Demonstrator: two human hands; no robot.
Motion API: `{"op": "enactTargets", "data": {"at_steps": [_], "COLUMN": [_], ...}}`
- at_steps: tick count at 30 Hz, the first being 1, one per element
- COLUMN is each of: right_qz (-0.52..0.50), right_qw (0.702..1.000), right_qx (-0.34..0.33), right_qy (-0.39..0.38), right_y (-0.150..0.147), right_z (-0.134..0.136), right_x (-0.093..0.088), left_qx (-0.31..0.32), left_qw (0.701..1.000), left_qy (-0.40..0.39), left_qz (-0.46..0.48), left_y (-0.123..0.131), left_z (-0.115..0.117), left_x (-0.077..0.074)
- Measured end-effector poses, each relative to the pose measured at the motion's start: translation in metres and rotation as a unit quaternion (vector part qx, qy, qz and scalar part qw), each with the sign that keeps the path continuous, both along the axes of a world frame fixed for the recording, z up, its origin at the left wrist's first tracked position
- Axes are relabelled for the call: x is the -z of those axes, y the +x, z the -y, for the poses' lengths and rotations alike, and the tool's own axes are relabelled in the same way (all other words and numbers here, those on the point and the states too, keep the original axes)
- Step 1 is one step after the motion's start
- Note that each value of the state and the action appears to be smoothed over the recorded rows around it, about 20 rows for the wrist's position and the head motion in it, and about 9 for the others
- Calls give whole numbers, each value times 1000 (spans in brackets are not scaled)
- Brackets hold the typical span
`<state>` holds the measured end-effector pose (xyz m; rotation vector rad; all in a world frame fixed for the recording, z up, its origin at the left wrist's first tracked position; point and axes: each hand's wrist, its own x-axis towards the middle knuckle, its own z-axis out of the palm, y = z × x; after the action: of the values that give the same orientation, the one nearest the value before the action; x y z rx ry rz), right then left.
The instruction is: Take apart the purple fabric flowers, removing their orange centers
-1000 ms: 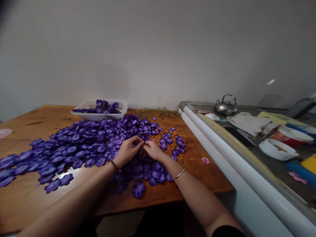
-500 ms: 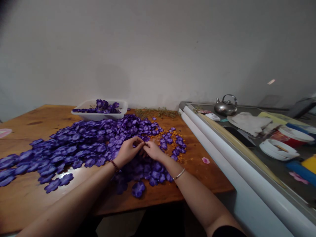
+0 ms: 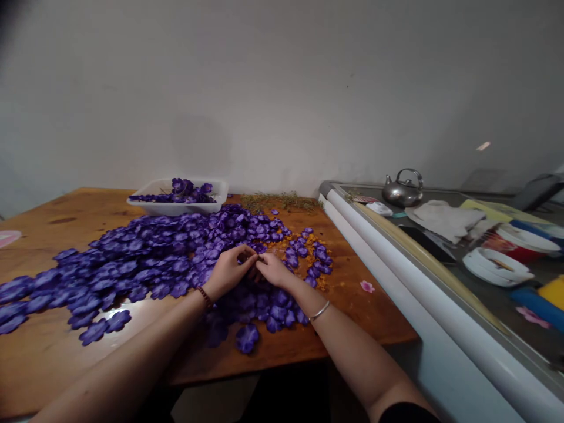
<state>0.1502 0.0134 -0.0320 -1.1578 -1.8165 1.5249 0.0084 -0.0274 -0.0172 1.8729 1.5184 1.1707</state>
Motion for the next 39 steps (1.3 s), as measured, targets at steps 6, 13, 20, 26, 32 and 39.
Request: {"op": "enactTargets", "data": {"at_steps": [6,13,20,26,32,39], "right_qz": [-24,-60,-79,-87,-115,-133], "right_qw": [1000,998,996,992,980,953], "right_qx": [-2,15,46,89,159,263], "right_qy": [11,17,2,-16,28,69], "right_y": [0,1,1,1,5,11], "right_z": [-1,-3,-1,-2,-8,-15], "right_x": [2,1,-4,-7,-5,-5], "left_qx": [-2,-31,-59,-231,-211,-54], "left_qw": [1000,996,992,956,976,973], "left_qy": [12,26,53,120,49,-81], "left_qz": [8,85,98,136,16,-209], "left_y": [-1,0,-3,-15,-28,-28], "left_z": [-1,0,1,-2,-7,-2], "left_x": [0,-3,-4,-11,-15,0]}}
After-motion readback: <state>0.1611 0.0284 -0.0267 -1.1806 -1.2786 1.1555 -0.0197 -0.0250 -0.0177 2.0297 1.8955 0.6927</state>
